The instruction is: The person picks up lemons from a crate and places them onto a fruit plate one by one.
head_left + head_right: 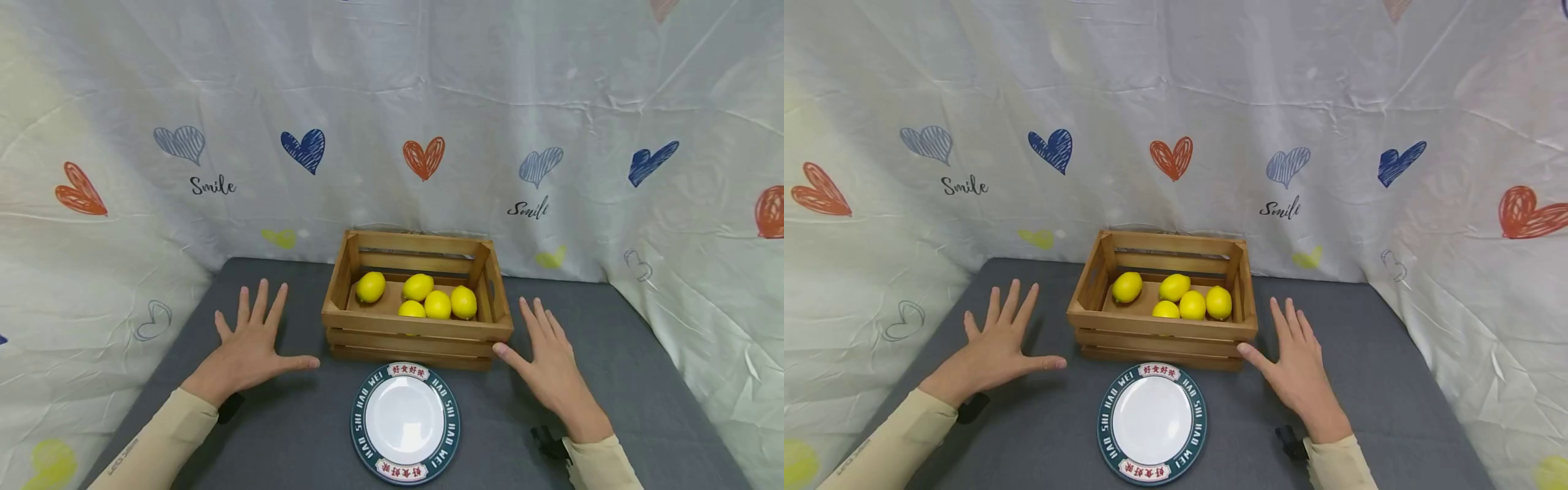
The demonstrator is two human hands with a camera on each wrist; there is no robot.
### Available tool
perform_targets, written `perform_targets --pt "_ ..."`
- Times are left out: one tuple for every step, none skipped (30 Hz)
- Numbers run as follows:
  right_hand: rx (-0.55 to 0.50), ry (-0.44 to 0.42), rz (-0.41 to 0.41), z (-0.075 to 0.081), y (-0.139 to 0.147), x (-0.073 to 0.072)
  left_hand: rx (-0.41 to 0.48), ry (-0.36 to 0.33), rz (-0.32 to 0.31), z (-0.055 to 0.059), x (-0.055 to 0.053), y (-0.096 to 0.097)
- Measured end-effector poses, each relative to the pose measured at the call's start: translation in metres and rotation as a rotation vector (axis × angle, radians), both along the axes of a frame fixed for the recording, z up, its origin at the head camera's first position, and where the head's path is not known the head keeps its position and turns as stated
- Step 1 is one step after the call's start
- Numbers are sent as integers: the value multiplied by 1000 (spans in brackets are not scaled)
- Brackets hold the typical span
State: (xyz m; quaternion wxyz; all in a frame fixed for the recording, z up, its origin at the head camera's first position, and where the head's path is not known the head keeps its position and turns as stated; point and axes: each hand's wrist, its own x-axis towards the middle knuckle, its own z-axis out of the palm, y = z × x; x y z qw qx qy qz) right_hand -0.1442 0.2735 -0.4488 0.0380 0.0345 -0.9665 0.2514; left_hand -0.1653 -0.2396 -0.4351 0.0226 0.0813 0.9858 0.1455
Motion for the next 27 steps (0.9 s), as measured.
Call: perform_targets --pt "-46 27 12 1 -1 -1 1 -1 1 1 -1 0" --pt "-100 57 25 2 -3 -3 4 0 1 1 -1 1" --pt "-160 89 37 2 -5 -5 6 1 0 3 -2 1" --pt "-228 121 50 3 -8 -7 11 2 0 4 -3 2" --pt "-303 149 60 4 -12 -9 18 6 -1 5 -4 2" --pt "-381 173 72 4 -15 -11 21 9 -1 6 -5 3" --pt "-462 191 79 4 -20 -13 30 7 -3 8 -6 4" --pt "-544 204 86 4 -25 -16 38 10 -6 9 -6 5" --pt "-631 214 96 4 -30 -18 46 6 -9 11 -7 7" --pt "-712 222 104 3 -35 -21 55 4 -12 13 -7 8" --pt "-779 228 109 2 -40 -23 62 1 -15 15 -7 9" --pt "-837 235 112 1 -44 -25 69 -4 -19 18 -7 11" --pt "-885 241 113 -1 -48 -27 74 -6 -23 20 -7 12" --pt "-915 250 112 -2 -52 -28 76 -7 -27 23 -8 14" --pt "-936 262 108 -3 -55 -29 83 -6 -33 27 -8 16" --pt "-947 273 98 -4 -57 -30 84 -3 -39 31 -9 17" --pt "-955 283 90 -5 -59 -31 82 -1 -46 35 -10 19" --pt "-965 291 85 -5 -60 -31 82 4 -57 39 -11 20" --pt "-965 294 78 -6 -61 -31 83 8 -67 44 -12 21" --pt "-958 296 70 -6 -61 -31 83 12 -76 48 -13 22" --pt "-955 294 64 -7 -62 -32 85 13 -82 53 -14 23" --pt "-948 294 62 -7 -62 -32 80 16 -85 57 -14 25" --pt "-942 289 61 -8 -62 -32 79 17 -88 62 -14 27" --pt "-933 284 59 -9 -63 -32 76 23 -91 66 -15 29" --pt "-925 280 57 -10 -63 -33 70 28 -91 69 -15 31" --pt "-921 278 55 -10 -63 -32 65 31 -90 72 -16 34" --pt "-923 279 55 -11 -63 -32 58 35 -93 75 -17 37"
